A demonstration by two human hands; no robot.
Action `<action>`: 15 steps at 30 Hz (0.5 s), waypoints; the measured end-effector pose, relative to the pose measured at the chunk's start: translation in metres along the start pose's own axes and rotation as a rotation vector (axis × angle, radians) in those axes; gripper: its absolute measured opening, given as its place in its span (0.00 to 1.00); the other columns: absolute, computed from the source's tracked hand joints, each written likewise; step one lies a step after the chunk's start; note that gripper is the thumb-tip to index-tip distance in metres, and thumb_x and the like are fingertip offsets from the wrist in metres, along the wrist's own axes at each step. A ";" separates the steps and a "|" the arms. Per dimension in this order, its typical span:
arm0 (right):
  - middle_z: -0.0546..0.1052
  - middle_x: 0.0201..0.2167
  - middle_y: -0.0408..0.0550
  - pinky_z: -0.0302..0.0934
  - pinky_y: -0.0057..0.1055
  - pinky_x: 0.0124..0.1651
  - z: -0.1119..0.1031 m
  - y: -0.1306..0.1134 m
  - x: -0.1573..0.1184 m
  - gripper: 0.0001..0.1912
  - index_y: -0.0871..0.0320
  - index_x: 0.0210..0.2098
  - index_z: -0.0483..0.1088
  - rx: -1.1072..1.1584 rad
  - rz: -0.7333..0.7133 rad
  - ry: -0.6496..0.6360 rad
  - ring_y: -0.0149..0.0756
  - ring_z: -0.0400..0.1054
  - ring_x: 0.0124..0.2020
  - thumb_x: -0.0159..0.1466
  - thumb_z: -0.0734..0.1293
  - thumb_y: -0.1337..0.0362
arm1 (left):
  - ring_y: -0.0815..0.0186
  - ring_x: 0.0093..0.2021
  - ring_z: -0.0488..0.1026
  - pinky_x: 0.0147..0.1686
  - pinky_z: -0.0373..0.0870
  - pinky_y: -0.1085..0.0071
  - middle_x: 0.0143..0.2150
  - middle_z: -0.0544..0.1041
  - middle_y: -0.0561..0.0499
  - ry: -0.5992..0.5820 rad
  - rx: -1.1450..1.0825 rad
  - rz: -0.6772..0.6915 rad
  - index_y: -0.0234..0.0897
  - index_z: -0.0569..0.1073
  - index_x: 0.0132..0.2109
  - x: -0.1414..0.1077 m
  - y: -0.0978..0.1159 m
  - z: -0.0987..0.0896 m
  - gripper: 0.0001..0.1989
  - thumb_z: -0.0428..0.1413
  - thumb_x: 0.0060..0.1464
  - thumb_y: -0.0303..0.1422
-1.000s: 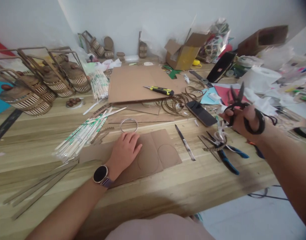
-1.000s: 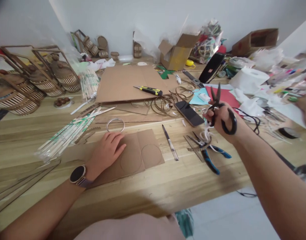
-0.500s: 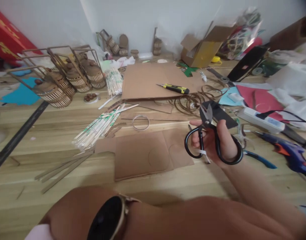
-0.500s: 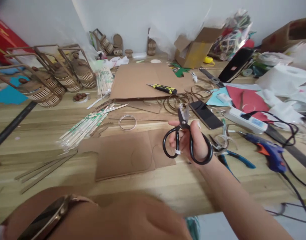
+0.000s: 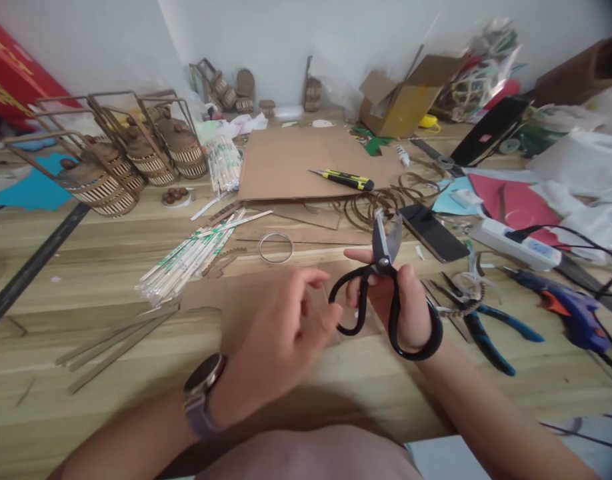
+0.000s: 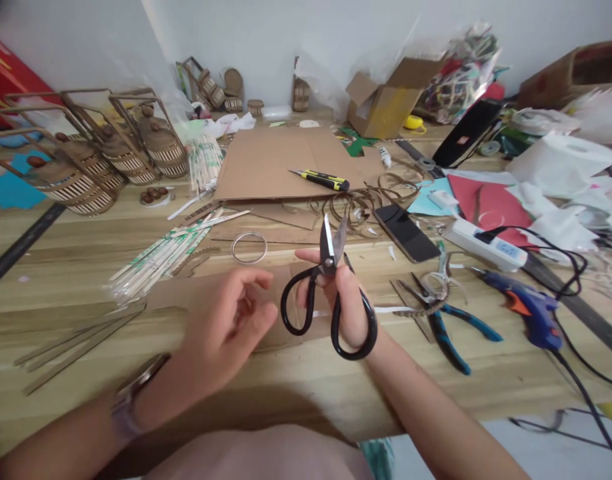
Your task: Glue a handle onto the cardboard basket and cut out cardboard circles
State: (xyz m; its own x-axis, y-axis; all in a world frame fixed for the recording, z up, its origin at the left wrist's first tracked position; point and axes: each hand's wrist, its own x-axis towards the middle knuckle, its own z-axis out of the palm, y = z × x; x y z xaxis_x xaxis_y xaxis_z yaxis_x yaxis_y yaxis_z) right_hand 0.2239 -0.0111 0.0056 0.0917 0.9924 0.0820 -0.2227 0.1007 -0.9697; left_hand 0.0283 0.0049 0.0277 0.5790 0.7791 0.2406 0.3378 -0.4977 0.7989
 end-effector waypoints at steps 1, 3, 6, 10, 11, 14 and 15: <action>0.75 0.21 0.44 0.65 0.37 0.29 0.002 0.000 -0.002 0.34 0.55 0.52 0.71 -0.003 -0.006 -0.015 0.42 0.69 0.24 0.63 0.61 0.35 | 0.64 0.30 0.72 0.26 0.70 0.66 0.41 0.77 0.46 -0.070 -0.160 -0.111 0.43 0.66 0.54 0.005 -0.008 0.005 0.16 0.51 0.64 0.45; 0.75 0.22 0.44 0.64 0.37 0.26 0.007 0.000 -0.005 0.36 0.54 0.55 0.69 0.005 0.007 -0.046 0.41 0.69 0.23 0.63 0.59 0.34 | 0.69 0.22 0.66 0.19 0.61 0.71 0.33 0.77 0.50 -0.338 -0.575 -0.335 0.40 0.69 0.47 0.009 -0.020 0.015 0.23 0.58 0.55 0.52; 0.74 0.24 0.42 0.60 0.31 0.17 0.012 0.001 -0.010 0.36 0.51 0.62 0.64 0.039 0.055 -0.070 0.35 0.64 0.16 0.64 0.59 0.36 | 0.77 0.15 0.56 0.16 0.51 0.75 0.22 0.73 0.56 -0.610 -0.977 -0.496 0.35 0.70 0.38 0.007 -0.025 0.027 0.26 0.62 0.49 0.56; 0.74 0.25 0.42 0.56 0.28 0.11 0.016 0.003 -0.017 0.38 0.50 0.69 0.54 0.043 0.090 -0.084 0.32 0.62 0.14 0.65 0.64 0.42 | 0.78 0.14 0.55 0.15 0.48 0.76 0.18 0.71 0.57 -0.570 -1.117 -0.519 0.34 0.72 0.32 0.001 -0.013 0.035 0.26 0.64 0.47 0.55; 0.75 0.26 0.42 0.56 0.27 0.10 0.016 0.004 -0.018 0.39 0.50 0.70 0.51 0.052 0.098 -0.079 0.32 0.62 0.14 0.65 0.64 0.43 | 0.78 0.13 0.55 0.15 0.48 0.76 0.18 0.71 0.57 -0.563 -1.122 -0.516 0.34 0.71 0.30 -0.001 -0.010 0.036 0.26 0.64 0.47 0.55; 0.76 0.25 0.42 0.58 0.26 0.12 0.015 0.011 -0.022 0.40 0.51 0.71 0.47 0.061 0.105 -0.050 0.35 0.66 0.17 0.66 0.64 0.45 | 0.78 0.13 0.54 0.15 0.47 0.75 0.17 0.69 0.57 -0.520 -1.093 -0.537 0.36 0.67 0.25 -0.003 -0.005 0.039 0.26 0.63 0.49 0.54; 0.76 0.25 0.42 0.60 0.26 0.14 0.014 0.015 -0.023 0.41 0.51 0.72 0.46 0.057 0.103 -0.049 0.36 0.68 0.20 0.67 0.64 0.45 | 0.78 0.13 0.54 0.15 0.47 0.75 0.16 0.68 0.58 -0.511 -1.076 -0.545 0.36 0.66 0.24 -0.004 -0.005 0.040 0.25 0.62 0.50 0.53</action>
State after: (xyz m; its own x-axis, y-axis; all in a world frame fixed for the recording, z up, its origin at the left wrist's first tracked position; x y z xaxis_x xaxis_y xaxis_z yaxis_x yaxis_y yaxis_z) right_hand 0.2047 -0.0318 -0.0072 0.0186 0.9998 -0.0048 -0.2838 0.0007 -0.9589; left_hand 0.0537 -0.0110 0.0011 0.8515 0.4328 -0.2960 -0.0042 0.5701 0.8216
